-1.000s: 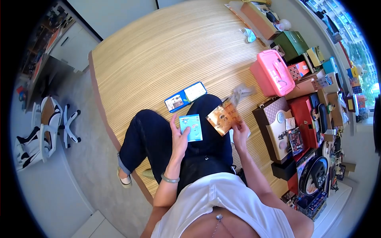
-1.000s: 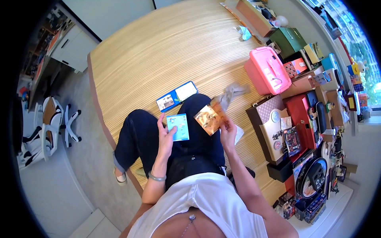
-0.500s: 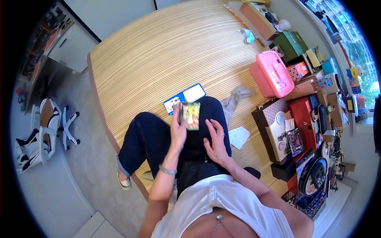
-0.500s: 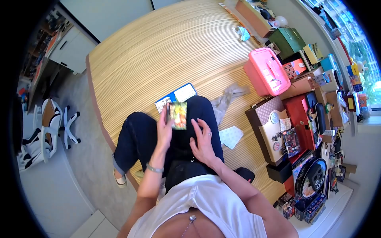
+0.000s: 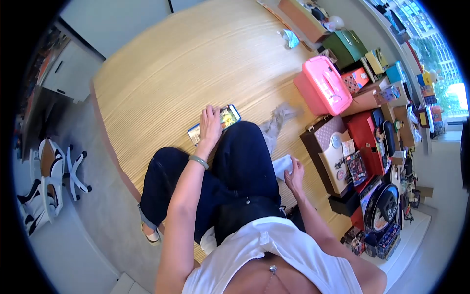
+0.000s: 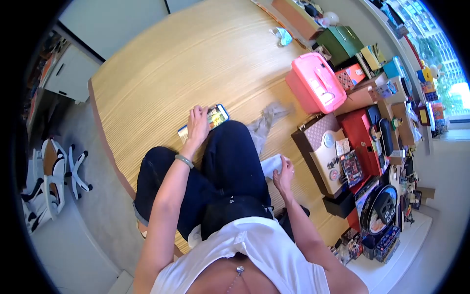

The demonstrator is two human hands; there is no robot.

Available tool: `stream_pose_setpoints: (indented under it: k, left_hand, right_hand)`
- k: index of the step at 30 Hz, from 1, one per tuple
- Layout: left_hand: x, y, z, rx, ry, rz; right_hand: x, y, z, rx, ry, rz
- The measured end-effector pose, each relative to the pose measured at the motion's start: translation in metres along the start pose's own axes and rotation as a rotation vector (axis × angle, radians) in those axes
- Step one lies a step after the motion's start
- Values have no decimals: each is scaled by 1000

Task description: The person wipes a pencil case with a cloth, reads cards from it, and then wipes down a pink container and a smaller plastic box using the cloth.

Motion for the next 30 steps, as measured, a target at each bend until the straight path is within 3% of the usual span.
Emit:
stream_pose_setpoints:
  k: [3, 6, 8, 10, 14, 17, 18, 20, 24, 25, 26, 28, 30]
  left_hand:
    - [8, 3, -6, -45, 144, -6]
    - [-9, -4, -13, -137, -33, -122]
    - [-1, -1, -13, -159, 15, -105]
    - [7, 2, -9, -37, 2, -131]
    - [22, 16, -7, -27, 55, -177]
    - [33, 26, -9, -13, 157, -305]
    - [36, 30, -10, -14, 158, -304]
    - [40, 32, -14, 94, 161, -398]
    - [49, 38, -24, 194, 141, -450]
    - [54, 42, -27, 214, 123, -483]
    - [58, 47, -30, 235, 107, -517]
    - [66, 64, -37, 132, 86, -526]
    - [68, 90, -45, 182, -34, -742]
  right_hand:
    - [-5, 8, -17, 37, -93, -188]
    - [-9, 4, -31, 171, -12, -283]
    - [-5, 11, -33, 215, -6, -260]
    - [3, 9, -36, 343, -23, -302]
    - [10, 15, -29, 284, 31, -264]
    - [20, 18, -22, 22, 183, -207]
    - [11, 17, -18, 22, 183, -206]
    - [-5, 44, -18, -643, 183, -256]
    - [-32, 57, -7, -790, 177, 10]
    - [-40, 54, 1, -613, 81, 352]
    - [-43, 60, 2, -609, 80, 354]
    - [-26, 25, 12, -590, 154, 761]
    - [1, -28, 19, -499, 126, 793]
Point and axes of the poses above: each hand's wrist, its own z-axis towards the middle knuckle, its own x-axis out of the back of the hand, y = z × x, the point moved 5 cm from there along z, towards the middle knuckle, and after that the axes turned 15 degrees about y, right-handed, at the moved point
